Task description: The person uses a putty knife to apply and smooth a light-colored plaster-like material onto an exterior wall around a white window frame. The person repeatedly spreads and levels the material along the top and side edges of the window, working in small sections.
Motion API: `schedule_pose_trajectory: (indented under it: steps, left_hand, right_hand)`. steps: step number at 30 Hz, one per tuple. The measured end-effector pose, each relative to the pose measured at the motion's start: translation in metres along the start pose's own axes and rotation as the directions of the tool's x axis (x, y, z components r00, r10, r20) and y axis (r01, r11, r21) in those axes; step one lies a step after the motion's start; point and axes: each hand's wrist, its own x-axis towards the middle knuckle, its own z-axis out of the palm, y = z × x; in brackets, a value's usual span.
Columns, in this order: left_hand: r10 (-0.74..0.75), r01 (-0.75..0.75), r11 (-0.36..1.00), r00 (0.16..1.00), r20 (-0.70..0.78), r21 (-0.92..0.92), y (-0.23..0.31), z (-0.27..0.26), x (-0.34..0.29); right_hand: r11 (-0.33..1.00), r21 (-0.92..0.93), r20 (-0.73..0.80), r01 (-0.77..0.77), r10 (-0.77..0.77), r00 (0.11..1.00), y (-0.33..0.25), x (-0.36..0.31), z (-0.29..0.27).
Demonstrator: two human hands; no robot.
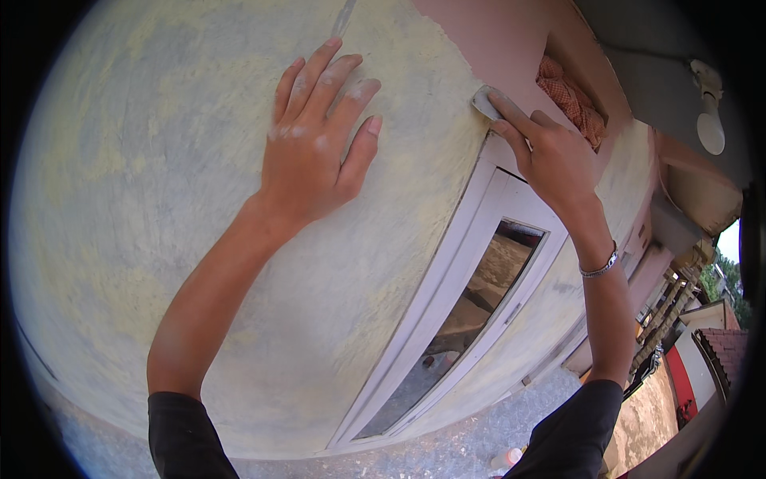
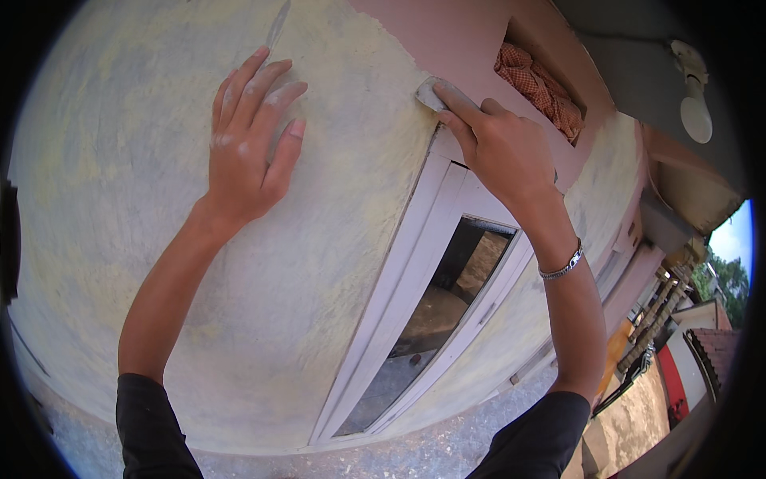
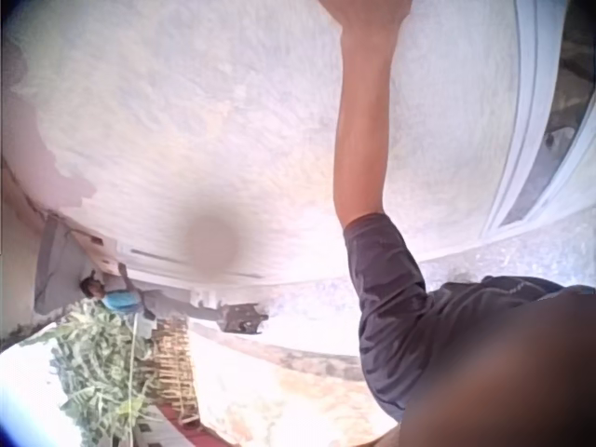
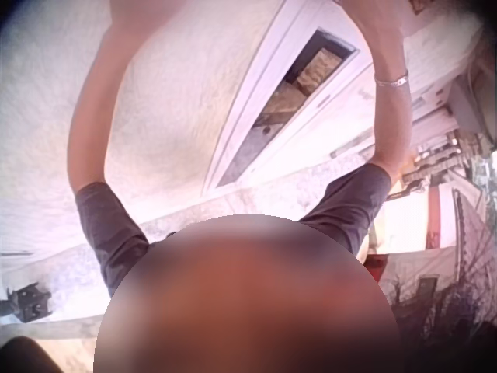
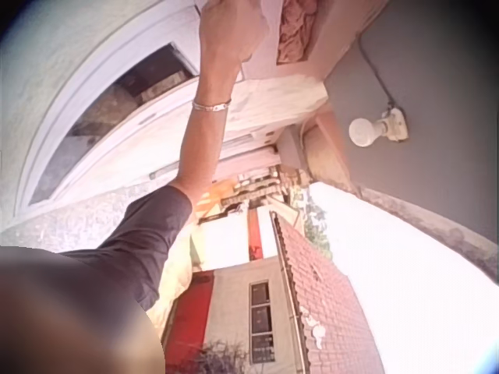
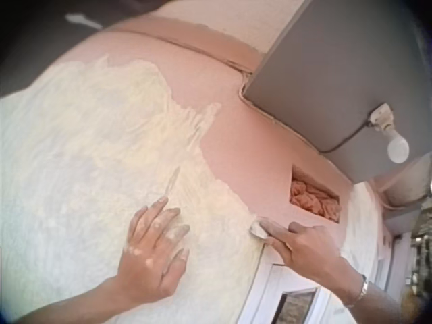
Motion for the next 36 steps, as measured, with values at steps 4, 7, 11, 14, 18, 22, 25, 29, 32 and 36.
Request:
schedule_pose_trajectory:
  steps: [4, 7, 11, 14, 18, 22, 25, 29, 32, 36]
  left_hand:
    - [0.001, -0.001, 1.000, 1.000, 0.019, -0.002, 0.000, -0.001, -0.001]
    - [0.000, 0.000, 1.000, 1.000, 0.000, 0.011, -0.001, -0.002, -0.001]
    - [-0.027, 0.027, 0.999, 1.000, 0.000, -0.024, 0.000, -0.001, 0.000]
    - [-0.008, 0.007, 1.000, 0.999, 0.036, 0.020, 0.001, -0.001, 0.000]
    - [-0.014, 0.014, 1.000, 1.000, 0.017, 0.008, 0.001, -0.001, 0.001]
    - [-0.016, 0.014, 0.999, 0.999, 0.037, 0.033, 0.002, 0.000, 0.001]
    - [-0.028, 0.027, 0.999, 0.999, 0.020, 0.024, 0.002, 0.001, 0.001]
    - [-0.036, 0.036, 0.999, 0.999, 0.020, -0.005, 0.002, 0.000, 0.001]
    - [-0.017, 0.016, 0.999, 1.000, 0.023, 0.050, 0.001, 0.001, 0.001]
    - [-0.043, 0.043, 0.999, 0.999, -0.005, 0.016, 0.001, 0.000, 0.000]
  right_hand:
    - [1.000, 0.010, -0.017, -0.002, 0.002, 1.000, -0.001, 0.001, -0.001]
    - [0.999, 0.049, -0.017, 0.012, -0.011, 1.000, -0.004, 0.002, -0.002]
    - [0.996, 0.025, 0.108, -0.085, 0.082, 0.991, -0.007, 0.003, -0.004]
    - [0.995, 0.101, -0.037, -0.010, 0.013, 0.999, -0.007, 0.005, -0.005]
    - [0.997, 0.064, 0.028, -0.035, 0.034, 0.999, -0.007, 0.007, -0.003]
    - [0.994, 0.098, 0.016, -0.052, 0.051, 0.999, -0.008, 0.007, -0.001]
    - [0.993, 0.118, -0.018, -0.017, 0.019, 1.000, -0.009, 0.007, -0.001]
    - [0.988, 0.129, 0.067, -0.080, 0.071, 0.995, -0.011, 0.008, -0.002]
    - [0.989, 0.148, -0.064, -0.018, 0.028, 0.998, -0.013, 0.009, -0.001]
    - [0.992, 0.120, -0.030, -0.044, 0.048, 0.998, -0.016, 0.007, 0.002]
